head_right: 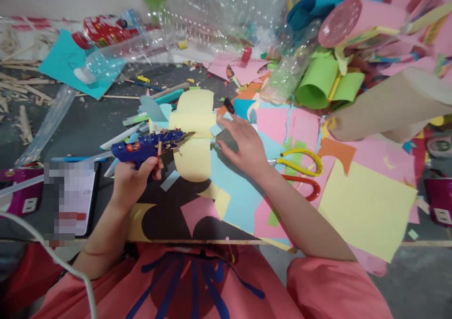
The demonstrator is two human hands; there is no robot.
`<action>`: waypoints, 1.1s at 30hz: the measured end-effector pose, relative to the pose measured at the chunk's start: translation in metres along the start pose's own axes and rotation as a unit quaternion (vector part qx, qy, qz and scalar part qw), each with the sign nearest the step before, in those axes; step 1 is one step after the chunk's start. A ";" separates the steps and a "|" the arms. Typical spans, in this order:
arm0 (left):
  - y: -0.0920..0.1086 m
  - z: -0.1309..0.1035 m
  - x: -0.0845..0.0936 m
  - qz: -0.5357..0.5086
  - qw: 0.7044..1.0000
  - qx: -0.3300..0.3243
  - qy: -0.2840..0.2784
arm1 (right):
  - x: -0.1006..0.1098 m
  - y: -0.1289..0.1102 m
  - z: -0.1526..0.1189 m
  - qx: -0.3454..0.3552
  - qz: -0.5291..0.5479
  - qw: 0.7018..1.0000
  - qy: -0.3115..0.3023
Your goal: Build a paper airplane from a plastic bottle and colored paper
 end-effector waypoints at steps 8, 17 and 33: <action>0.000 -0.002 0.009 0.054 0.998 0.020 0.016 | 0.000 0.000 0.000 -0.003 0.002 1.000 0.000; 0.004 -0.005 0.014 0.052 0.998 0.010 0.019 | 0.002 -0.002 0.000 0.002 -0.026 0.999 0.021; 0.004 -0.010 0.029 0.144 0.988 0.022 0.048 | 0.001 -0.001 0.000 0.027 0.000 0.999 0.033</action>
Point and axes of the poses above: each hand's wrist, its own z-axis towards the middle knuckle, its own x-axis out of the back of the hand, y = z × x, the point moved 7 cm from there along z, towards the middle knuckle, and after that the axes turned 7 degrees about -y, right-handed, at the moved point
